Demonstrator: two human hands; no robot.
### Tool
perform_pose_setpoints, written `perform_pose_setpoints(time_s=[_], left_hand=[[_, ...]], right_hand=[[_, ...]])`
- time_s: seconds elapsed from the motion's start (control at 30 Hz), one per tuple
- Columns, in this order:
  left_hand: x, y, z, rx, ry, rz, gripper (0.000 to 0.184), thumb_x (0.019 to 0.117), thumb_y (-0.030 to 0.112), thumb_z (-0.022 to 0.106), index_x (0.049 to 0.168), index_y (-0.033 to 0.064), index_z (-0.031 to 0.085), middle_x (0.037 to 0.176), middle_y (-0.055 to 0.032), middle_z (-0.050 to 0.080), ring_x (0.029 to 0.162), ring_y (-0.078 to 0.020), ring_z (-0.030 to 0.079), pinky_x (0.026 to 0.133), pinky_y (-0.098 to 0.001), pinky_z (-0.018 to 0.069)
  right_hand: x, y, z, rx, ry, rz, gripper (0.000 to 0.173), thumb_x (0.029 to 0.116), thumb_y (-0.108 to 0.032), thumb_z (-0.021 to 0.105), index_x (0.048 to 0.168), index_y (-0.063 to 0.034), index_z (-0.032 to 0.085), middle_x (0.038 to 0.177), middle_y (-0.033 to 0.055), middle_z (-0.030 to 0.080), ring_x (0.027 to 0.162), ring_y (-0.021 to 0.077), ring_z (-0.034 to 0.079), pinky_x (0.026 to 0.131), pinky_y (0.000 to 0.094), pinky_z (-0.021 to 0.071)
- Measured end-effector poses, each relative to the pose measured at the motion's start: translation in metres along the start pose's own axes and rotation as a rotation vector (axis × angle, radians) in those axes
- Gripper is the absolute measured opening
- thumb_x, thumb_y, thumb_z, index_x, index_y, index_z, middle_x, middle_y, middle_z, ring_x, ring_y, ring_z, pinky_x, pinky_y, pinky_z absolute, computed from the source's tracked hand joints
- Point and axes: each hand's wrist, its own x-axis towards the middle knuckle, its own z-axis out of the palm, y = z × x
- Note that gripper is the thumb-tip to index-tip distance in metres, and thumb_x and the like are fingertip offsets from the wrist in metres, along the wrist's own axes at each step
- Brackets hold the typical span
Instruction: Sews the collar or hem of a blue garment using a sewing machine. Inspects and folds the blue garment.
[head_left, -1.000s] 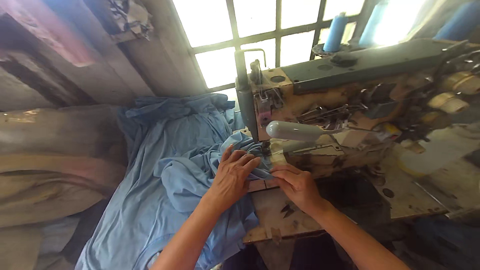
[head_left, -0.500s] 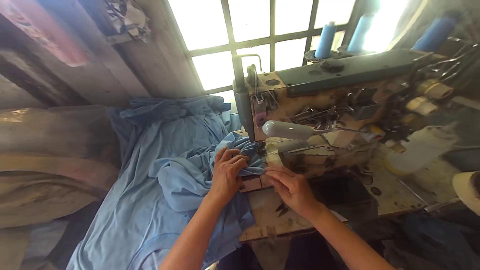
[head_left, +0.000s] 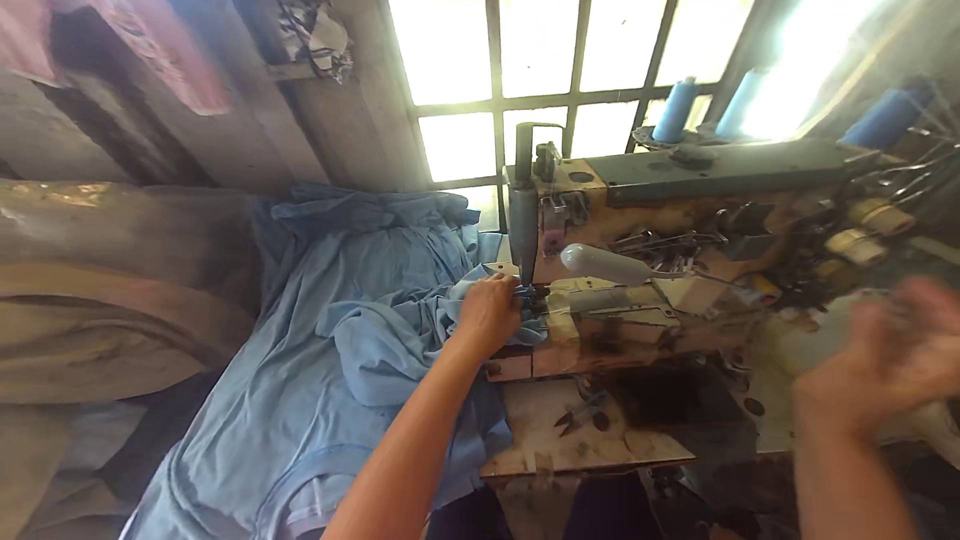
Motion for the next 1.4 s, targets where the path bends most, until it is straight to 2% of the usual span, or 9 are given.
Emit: perform_pose_setpoints(time_s=[0.1,0.2,0.4,0.5,0.6,0.73,1.0,1.23,1.4], left_hand=[[0.006,-0.002,0.023,0.168,-0.08,-0.1,0.036,0.1045,0.019,0.05,0.132,0.0031,0.064,0.144,-0.0177,0.058,0.14,-0.0337,0.048,0.116,-0.0565,0.0332],[0.001,-0.004,0.027,0.191,-0.03,-0.088,0.034,0.1053,0.02,0.05,0.13,0.0035,0.067,0.143,-0.0169,0.059,0.14,-0.0324,0.049,0.118,-0.0566,0.0311],[-0.001,-0.007,0.03,0.178,0.063,-0.088,0.031,0.1036,0.022,0.057,0.125,0.0042,0.07,0.137,-0.0156,0.064,0.135,-0.0332,0.054,0.116,-0.0543,0.0338],[-0.001,-0.007,0.029,0.186,0.052,-0.085,0.032,0.104,0.023,0.056,0.125,0.0029,0.07,0.138,-0.0165,0.064,0.136,-0.033,0.053,0.116,-0.0529,0.0344],[0.0,-0.005,0.028,0.179,0.046,-0.085,0.032,0.1039,0.023,0.057,0.124,0.0017,0.07,0.136,-0.0181,0.064,0.133,-0.035,0.055,0.111,-0.0533,0.0388],[0.0,-0.008,0.03,0.163,0.115,0.021,0.023,0.1005,0.016,0.061,0.111,-0.0008,0.074,0.116,-0.0191,0.07,0.113,-0.038,0.063,0.096,-0.0534,0.0486],[0.024,-0.02,0.012,0.196,0.057,0.144,0.018,0.0966,0.0,0.058,0.106,-0.0073,0.071,0.105,-0.0261,0.07,0.098,-0.0451,0.069,0.082,-0.06,0.0535],[0.055,-0.096,-0.016,0.422,0.003,-0.093,0.016,0.094,-0.001,0.062,0.107,-0.0045,0.071,0.108,-0.027,0.069,0.104,-0.0473,0.066,0.084,-0.0641,0.0519],[-0.038,-0.094,0.0,0.25,-0.346,0.164,0.04,0.1001,0.023,0.052,0.126,-0.0049,0.065,0.133,-0.0222,0.064,0.141,-0.0388,0.047,0.124,-0.0618,0.0102]], right_hand=[[0.08,0.028,0.0,0.139,0.104,0.424,0.043,0.1094,-0.016,0.042,0.145,0.0074,0.039,0.136,0.0136,0.054,0.119,0.0121,0.057,0.102,0.0249,0.0485],[0.137,0.056,0.005,0.388,-0.191,0.673,0.023,0.1114,-0.026,0.034,0.122,-0.0189,0.053,0.101,-0.0106,0.064,0.09,-0.0026,0.063,0.081,0.0181,0.0545],[0.158,0.05,0.012,0.191,-0.446,0.668,0.03,0.1108,-0.03,0.026,0.113,-0.0229,0.054,0.083,-0.0151,0.058,0.068,-0.0084,0.056,0.062,0.0118,0.0496],[0.152,0.033,0.017,0.109,-0.509,0.479,0.025,0.1115,-0.023,0.03,0.118,-0.0145,0.053,0.093,-0.0101,0.062,0.082,-0.0092,0.06,0.071,0.0097,0.051],[0.143,-0.021,0.034,-0.077,-0.38,0.52,0.035,0.1094,0.0,0.034,0.139,0.0145,0.047,0.129,0.0242,0.06,0.115,0.0164,0.057,0.106,0.0288,0.0406],[0.131,0.045,0.02,0.224,-0.282,0.438,0.03,0.1107,-0.022,0.024,0.121,-0.0178,0.052,0.096,-0.0161,0.062,0.087,-0.0094,0.062,0.08,0.0129,0.0531],[0.12,-0.022,0.045,0.138,-0.096,0.467,0.032,0.1108,-0.01,0.021,0.119,-0.0005,0.05,0.092,-0.0063,0.056,0.08,-0.0095,0.056,0.075,0.0086,0.0478],[0.118,0.072,0.011,0.228,-0.024,0.724,0.027,0.1132,-0.025,0.025,0.124,-0.0108,0.045,0.096,-0.0076,0.055,0.084,-0.0042,0.058,0.076,0.0158,0.0512],[0.141,0.198,-0.01,0.648,-0.313,0.54,0.043,0.1125,-0.024,0.019,0.125,0.0069,0.046,0.095,0.0121,0.061,0.082,0.0109,0.064,0.074,0.0282,0.0568]])
